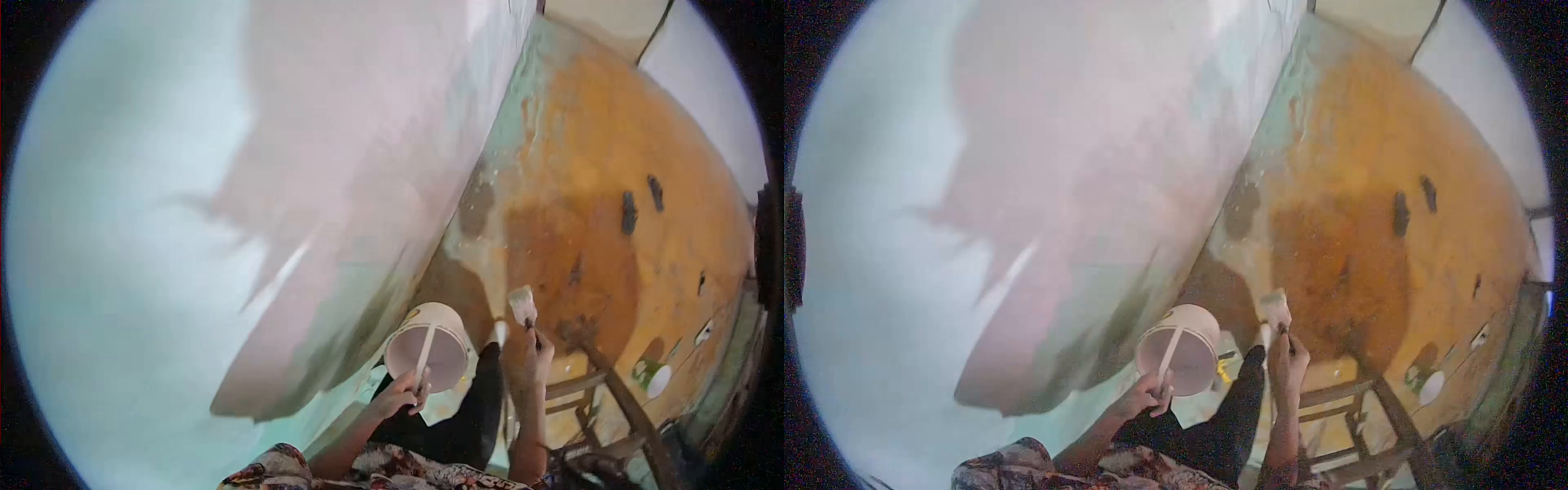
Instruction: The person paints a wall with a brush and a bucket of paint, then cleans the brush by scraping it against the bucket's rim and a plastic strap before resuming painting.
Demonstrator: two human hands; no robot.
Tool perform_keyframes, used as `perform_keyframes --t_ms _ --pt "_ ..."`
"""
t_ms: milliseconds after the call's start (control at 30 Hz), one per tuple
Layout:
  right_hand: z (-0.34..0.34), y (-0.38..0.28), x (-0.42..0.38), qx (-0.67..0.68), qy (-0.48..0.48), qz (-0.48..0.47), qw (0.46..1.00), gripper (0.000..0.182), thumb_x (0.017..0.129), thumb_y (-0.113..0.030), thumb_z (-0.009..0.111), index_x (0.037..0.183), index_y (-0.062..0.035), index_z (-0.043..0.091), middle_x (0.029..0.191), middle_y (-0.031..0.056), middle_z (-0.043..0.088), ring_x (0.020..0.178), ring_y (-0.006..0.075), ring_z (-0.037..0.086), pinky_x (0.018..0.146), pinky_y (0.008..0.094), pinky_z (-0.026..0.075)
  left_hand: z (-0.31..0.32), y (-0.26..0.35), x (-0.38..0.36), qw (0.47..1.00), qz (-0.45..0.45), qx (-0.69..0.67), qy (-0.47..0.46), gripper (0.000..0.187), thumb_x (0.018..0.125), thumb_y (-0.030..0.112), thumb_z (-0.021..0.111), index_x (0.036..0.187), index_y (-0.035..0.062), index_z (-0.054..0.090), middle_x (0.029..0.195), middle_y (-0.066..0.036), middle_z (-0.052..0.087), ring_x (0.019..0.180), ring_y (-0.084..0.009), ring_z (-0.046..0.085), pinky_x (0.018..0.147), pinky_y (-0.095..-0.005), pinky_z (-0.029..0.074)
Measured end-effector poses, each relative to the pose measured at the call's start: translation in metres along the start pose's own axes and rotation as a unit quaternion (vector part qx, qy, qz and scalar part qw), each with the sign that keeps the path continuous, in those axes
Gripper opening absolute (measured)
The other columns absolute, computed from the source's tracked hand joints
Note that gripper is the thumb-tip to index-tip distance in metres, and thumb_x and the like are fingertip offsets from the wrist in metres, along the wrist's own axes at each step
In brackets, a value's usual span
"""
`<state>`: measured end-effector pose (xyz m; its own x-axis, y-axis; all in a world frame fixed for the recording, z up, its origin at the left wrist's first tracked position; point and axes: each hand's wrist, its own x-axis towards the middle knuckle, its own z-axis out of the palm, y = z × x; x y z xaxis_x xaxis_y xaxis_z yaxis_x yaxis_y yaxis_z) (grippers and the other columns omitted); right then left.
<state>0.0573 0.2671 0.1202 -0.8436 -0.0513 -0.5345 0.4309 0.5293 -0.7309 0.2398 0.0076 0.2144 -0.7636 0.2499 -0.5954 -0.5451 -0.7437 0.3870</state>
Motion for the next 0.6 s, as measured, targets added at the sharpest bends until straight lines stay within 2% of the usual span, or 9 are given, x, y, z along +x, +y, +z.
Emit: perform_keyframes --t_ms 33,133,167,233,267,367,400,500,600 --pt "-0.015 -0.005 -0.007 -0.032 0.016 -0.048 0.998 0.029 0.092 -0.023 0.054 0.093 0.0052 0.063 0.068 0.0082 0.057 0.062 0.0128 0.045 0.057 0.0328 0.041 0.007 -0.004 -0.001 0.999 0.036 -0.012 -0.016 0.044 0.072 0.005 0.053 0.114 0.0057 0.041 0.078 -0.001 0.046 0.07 -0.011 0.051 0.064 -0.0248 0.042" --pt "-0.052 0.035 -0.005 -0.113 0.019 -0.048 0.992 0.035 0.091 -0.027 0.054 0.093 0.0071 0.062 0.07 0.0117 0.058 0.064 0.0149 0.047 0.06 0.0342 0.041 0.039 0.0 -0.008 0.989 0.141 -0.035 -0.026 0.043 0.07 0.006 0.056 0.111 0.0051 0.043 0.08 -0.002 0.05 0.07 -0.014 0.053 0.069 -0.0292 0.045" --pt "-0.055 0.043 -0.003 -0.104 0.038 -0.063 0.992 0.036 0.091 -0.028 0.054 0.09 0.0075 0.061 0.066 0.0089 0.055 0.062 0.0129 0.045 0.057 0.033 0.039 0.048 0.006 -0.009 0.983 0.177 -0.042 -0.022 0.042 0.07 0.007 0.058 0.11 0.0048 0.044 0.081 -0.003 0.051 0.07 -0.0151 0.054 0.071 -0.0308 0.046" --pt "-0.067 0.046 0.001 -0.086 0.066 -0.09 0.99 0.039 0.091 -0.03 0.056 0.084 0.0082 0.059 0.058 0.0032 0.048 0.059 0.0088 0.04 0.053 0.0306 0.035 0.066 0.014 -0.016 0.975 0.215 0.006 0.052 0.039 0.071 0.016 0.064 0.102 0.0007 0.047 0.081 -0.003 0.052 0.081 -0.0319 0.063 0.081 -0.0495 0.047" --pt "-0.075 0.043 0.006 -0.087 0.056 -0.087 0.991 0.039 0.091 -0.03 0.055 0.08 0.007 0.058 0.058 0.0037 0.048 0.058 0.0104 0.041 0.053 0.0314 0.035 0.079 0.024 -0.018 0.961 0.275 -0.013 0.0 0.037 0.074 0.022 0.067 0.097 -0.001 0.05 0.081 -0.005 0.053 0.082 -0.0304 0.062 0.079 -0.0486 0.047" --pt "-0.08 0.02 -0.02 -0.082 0.034 -0.097 0.991 0.04 0.093 -0.03 0.052 0.07 0.0031 0.054 0.058 0.0053 0.048 0.053 0.015 0.042 0.053 0.0338 0.035 0.081 -0.012 -0.059 0.918 0.396 -0.009 -0.004 0.042 0.075 0.028 0.068 0.099 -0.0007 0.05 0.081 -0.008 0.054 0.082 -0.0294 0.061 0.076 -0.048 0.047" --pt "-0.081 0.033 -0.023 -0.069 0.07 -0.108 0.989 0.041 0.093 -0.03 0.051 0.066 0.0006 0.052 0.056 0.0026 0.045 0.052 0.0118 0.041 0.051 0.0314 0.033 0.091 -0.024 -0.072 0.914 0.405 -0.003 0.011 0.046 0.074 0.03 0.068 0.102 -0.0006 0.049 0.08 -0.009 0.054 0.081 -0.0288 0.06 0.073 -0.0453 0.047" --pt "-0.112 0.016 -0.013 -0.114 -0.009 -0.068 0.991 0.04 0.091 -0.028 0.055 0.064 0.0015 0.051 0.055 0.0029 0.043 0.054 0.0114 0.039 0.051 0.0324 0.033 0.132 -0.033 -0.098 0.889 0.453 -0.056 -0.032 0.061 0.067 0.035 0.069 0.109 -0.0011 0.044 0.08 -0.009 0.054 0.078 -0.0289 0.06 0.072 -0.0383 0.046" --pt "-0.126 -0.008 -0.006 -0.121 -0.032 -0.157 0.98 0.04 0.092 -0.025 0.055 0.063 0.0009 0.047 0.054 0.0007 0.038 0.052 0.0108 0.036 0.049 0.0312 0.031 0.158 -0.033 -0.116 0.885 0.458 -0.065 -0.053 0.056 0.07 0.023 0.067 0.115 0.0014 0.041 0.073 -0.008 0.05 0.063 -0.0234 0.054 0.059 -0.0362 0.048"
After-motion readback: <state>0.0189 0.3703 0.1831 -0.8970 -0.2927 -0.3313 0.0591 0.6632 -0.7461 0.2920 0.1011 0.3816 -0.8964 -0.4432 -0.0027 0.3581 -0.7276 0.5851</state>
